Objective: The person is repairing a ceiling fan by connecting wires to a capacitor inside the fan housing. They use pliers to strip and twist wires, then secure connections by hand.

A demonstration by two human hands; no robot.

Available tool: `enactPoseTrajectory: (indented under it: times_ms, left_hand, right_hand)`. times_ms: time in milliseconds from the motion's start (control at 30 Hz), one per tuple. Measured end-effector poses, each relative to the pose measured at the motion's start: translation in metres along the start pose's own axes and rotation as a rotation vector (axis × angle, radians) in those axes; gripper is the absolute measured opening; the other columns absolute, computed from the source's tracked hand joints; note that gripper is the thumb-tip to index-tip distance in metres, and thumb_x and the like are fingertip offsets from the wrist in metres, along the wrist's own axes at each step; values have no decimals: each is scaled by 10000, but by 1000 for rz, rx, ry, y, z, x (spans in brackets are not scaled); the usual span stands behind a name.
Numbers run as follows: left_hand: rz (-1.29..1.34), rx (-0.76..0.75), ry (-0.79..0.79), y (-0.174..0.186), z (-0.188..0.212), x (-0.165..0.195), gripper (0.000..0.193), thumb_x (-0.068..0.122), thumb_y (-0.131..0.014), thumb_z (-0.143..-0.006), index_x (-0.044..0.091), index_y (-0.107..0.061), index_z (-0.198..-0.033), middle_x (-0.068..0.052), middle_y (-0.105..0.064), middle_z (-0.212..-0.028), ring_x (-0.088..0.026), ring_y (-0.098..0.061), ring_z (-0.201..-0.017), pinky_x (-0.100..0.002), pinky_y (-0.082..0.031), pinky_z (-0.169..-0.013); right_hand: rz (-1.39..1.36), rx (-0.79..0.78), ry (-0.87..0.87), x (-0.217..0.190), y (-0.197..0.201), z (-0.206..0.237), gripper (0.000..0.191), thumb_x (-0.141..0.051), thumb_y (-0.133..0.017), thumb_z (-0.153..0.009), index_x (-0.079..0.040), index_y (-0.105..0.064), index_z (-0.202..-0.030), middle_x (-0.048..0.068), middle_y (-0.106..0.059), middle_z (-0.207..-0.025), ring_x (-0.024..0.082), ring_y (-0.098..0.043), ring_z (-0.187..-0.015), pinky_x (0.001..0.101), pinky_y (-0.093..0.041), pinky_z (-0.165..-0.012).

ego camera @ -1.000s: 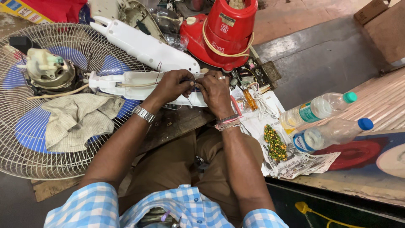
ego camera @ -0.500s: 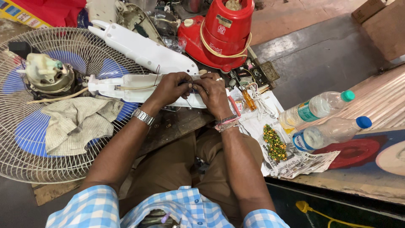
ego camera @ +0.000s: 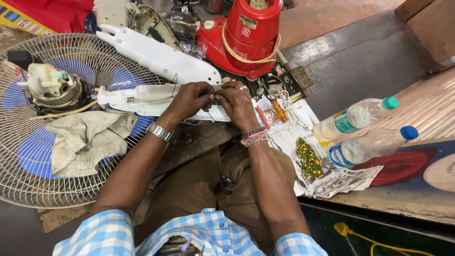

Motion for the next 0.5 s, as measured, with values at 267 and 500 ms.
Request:
enactPoseTrajectory:
  times_ms: [267, 500]
  left_hand:
    - [28, 41, -28, -5, -2, -6, 109, 46, -661, -954, -39, -693, -1013, -58, -718, -780, -101, -694, -672, -265, -598, -606]
    - [47, 52, -31, -3, -5, -8, 100, 43, -678, -948, -51, -677, -981, -63, -737, -825, -97, -710, -688, -262, -618, -605]
  right_hand:
    - [-39, -30, -100, 18, 3, 8, 180, -137, -748, -927, -86, -785, -1096, 126, -740, -1118, 316, -652, -1115, 421, -494, -987]
    - [-37, -7, -99, 16, -2, 5, 213, -171, -785, -896, -76, -787, -1088, 142, -743, -1075, 315, -658, -1072, 423, -506, -950]
Point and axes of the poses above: each hand's wrist, its own z-axis away from the middle knuckle, its own y-axis out of the back of the hand, x = y × z, the point moved 6 cm from there along -z, towards the middle knuckle
